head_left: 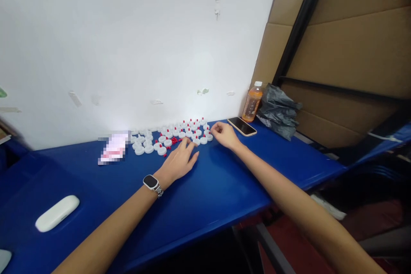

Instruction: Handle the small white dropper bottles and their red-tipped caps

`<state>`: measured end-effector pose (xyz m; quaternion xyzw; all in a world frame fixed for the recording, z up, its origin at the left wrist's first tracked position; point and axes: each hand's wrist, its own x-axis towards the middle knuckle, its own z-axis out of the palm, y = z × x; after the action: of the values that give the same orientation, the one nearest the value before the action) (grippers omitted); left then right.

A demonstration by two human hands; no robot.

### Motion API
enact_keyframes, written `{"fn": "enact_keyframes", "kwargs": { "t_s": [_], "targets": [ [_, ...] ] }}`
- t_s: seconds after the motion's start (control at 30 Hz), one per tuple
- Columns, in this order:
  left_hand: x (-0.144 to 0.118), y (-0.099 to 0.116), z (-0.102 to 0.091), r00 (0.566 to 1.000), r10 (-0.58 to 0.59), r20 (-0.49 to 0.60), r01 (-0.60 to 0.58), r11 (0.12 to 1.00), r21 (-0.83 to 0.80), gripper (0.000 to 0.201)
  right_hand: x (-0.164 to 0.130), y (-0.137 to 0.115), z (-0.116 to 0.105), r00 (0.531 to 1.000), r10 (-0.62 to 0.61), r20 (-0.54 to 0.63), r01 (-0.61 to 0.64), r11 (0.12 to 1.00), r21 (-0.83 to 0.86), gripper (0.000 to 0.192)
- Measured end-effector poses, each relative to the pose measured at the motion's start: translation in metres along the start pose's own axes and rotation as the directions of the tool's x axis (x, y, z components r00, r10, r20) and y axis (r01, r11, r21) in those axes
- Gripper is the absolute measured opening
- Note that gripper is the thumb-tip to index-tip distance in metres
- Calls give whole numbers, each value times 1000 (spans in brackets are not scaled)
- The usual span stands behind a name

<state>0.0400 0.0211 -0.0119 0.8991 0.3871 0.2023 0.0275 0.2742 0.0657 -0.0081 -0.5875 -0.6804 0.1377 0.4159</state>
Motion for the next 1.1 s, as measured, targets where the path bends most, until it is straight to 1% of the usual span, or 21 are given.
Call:
{"fn": "enact_keyframes", "kwargs": {
  "t_s": [0.03, 0.1, 0.2, 0.3, 0.43, 0.53, 0.63, 0.7, 0.8, 0.83, 0.9, 0.93, 1.0, 1.1],
  "targets": [
    [0, 1, 0, 1000, -17, -6, 17, 1000, -12, 33, 8, 5, -3, 999, 33, -25, -34, 999, -23, 15],
    [0, 1, 0, 999, -33, 10, 33, 999, -23, 29, 25, 13, -5, 997, 77, -33, -79, 994, -76, 19],
    [1, 0, 2, 999, -30, 41, 31, 999, -30, 29, 50, 22, 1, 994, 104, 19, -100, 986, -132, 24],
    [2, -1, 4, 999, -32, 37, 34, 998, -56, 30, 70, 26, 12, 992, 107, 65, -97, 985, -146, 23],
    [0, 0, 2, 999, -27, 41, 30, 996, -80, 32, 84, 24, 26, 992, 98, 82, -86, 986, -141, 14],
    [-3, 1, 0, 999, -10, 47, 14, 996, -84, 30, 85, 19, 28, 994, 80, 78, -70, 990, -121, 13],
    [-7, 0, -2, 999, -12, 43, 17, 993, -120, 27, 75, 7, 21, 998, 31, 53, -27, 997, -66, 15],
    [-9, -1, -4, 999, -40, 24, 43, 985, -167, 23, 62, -6, 13, 999, -38, 27, 37, 999, 10, 16],
    [-13, -2, -7, 991, -114, -73, 95, 971, -218, 17, 31, -32, 4, 987, -160, -19, 162, 981, 105, 16],
    [-13, -2, -8, 983, -137, -119, 108, 969, -221, 19, 20, -40, 3, 982, -185, -36, 188, 974, 124, 16],
    [-14, -1, -11, 967, -164, -197, 120, 968, -218, 28, -2, -55, 4, 973, -230, -21, 230, 955, 187, 16],
    [-15, 0, -12, 961, -167, -219, 119, 969, -216, 33, -12, -60, 6, 970, -241, -10, 237, 947, 215, 16],
    [-15, 1, -14, 962, -151, -226, 103, 972, -209, 39, -29, -67, 13, 970, -241, 12, 227, 927, 297, 16],
    [-16, 1, -16, 976, -115, -184, 78, 976, -202, 42, -44, -70, 24, 973, -219, 75, 170, 896, 411, 18]
  ]
}}
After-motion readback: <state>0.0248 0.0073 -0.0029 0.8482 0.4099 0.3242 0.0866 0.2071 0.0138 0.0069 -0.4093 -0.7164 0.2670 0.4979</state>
